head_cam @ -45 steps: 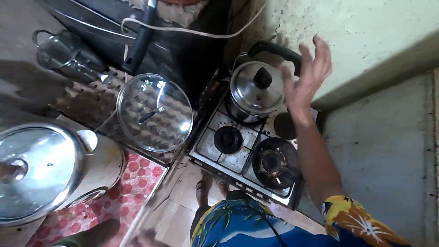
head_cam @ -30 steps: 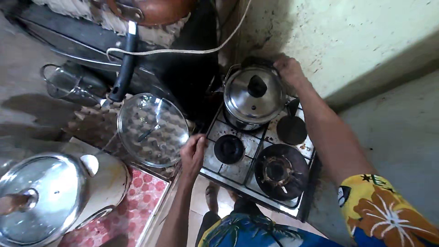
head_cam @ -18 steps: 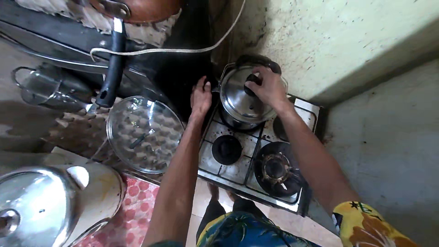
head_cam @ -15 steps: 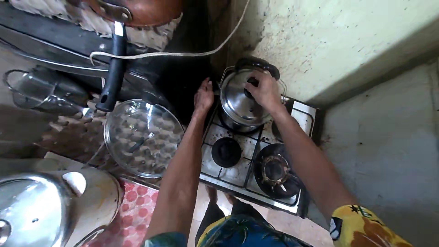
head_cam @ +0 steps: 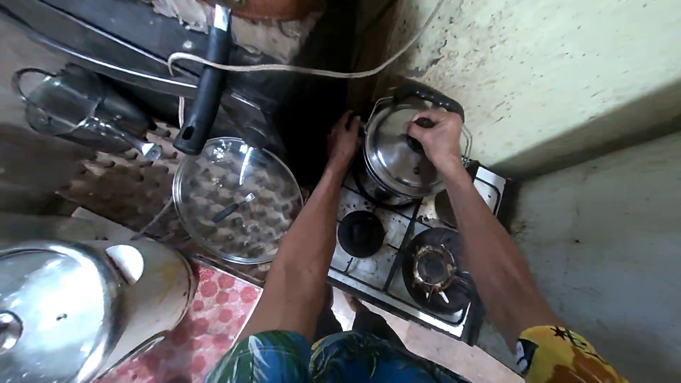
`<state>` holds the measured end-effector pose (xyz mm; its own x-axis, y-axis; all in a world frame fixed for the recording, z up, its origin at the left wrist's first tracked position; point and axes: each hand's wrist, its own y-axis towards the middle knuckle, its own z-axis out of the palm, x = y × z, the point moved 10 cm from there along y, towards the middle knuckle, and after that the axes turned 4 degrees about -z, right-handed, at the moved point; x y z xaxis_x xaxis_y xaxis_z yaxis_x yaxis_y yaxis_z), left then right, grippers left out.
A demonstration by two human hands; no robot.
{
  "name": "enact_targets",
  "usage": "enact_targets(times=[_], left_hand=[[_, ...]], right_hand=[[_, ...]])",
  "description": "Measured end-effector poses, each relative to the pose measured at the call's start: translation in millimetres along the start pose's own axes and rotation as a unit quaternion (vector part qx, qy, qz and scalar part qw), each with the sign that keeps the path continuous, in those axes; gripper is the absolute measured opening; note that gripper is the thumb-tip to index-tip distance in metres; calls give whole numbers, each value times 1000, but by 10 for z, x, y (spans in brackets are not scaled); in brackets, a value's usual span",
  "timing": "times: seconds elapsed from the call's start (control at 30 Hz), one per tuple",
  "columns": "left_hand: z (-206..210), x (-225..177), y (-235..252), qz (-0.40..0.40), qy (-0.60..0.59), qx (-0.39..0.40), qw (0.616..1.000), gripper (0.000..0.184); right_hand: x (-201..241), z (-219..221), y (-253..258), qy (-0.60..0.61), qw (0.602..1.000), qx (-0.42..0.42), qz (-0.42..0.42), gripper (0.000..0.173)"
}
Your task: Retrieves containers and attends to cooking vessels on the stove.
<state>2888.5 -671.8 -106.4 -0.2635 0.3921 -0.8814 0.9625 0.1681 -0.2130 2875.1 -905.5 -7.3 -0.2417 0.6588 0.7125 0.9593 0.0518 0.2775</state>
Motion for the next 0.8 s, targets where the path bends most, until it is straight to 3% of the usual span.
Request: enact_targets(times=[0.2,0.37,0.53,0.6,0.67,0.8], left_hand=[[18,-42,-4,3,3,18,1000,49],[66,-2,101,3,6,57,998,48],[95,-1,-11,-65,-23,117,991,52],[12,-72,-176,-72,-19,109,991,58],[-181,-225,-397,-21,16,81,996,63],[-679,-360,-1366,139,17,5,990,60]], right_hand=[[156,-27,-118,-41,999,33,3,16],[449,-57,-539,-14,999,33,-26,15],[955,-707,-1211,78,991,26,-103,16],[909,-1081,-1493,151,981,-6,-118,18],[668,-1414,-1791,223,967,-63,-102,16],[146,-1710,-2531,268,943,-189,45,9]])
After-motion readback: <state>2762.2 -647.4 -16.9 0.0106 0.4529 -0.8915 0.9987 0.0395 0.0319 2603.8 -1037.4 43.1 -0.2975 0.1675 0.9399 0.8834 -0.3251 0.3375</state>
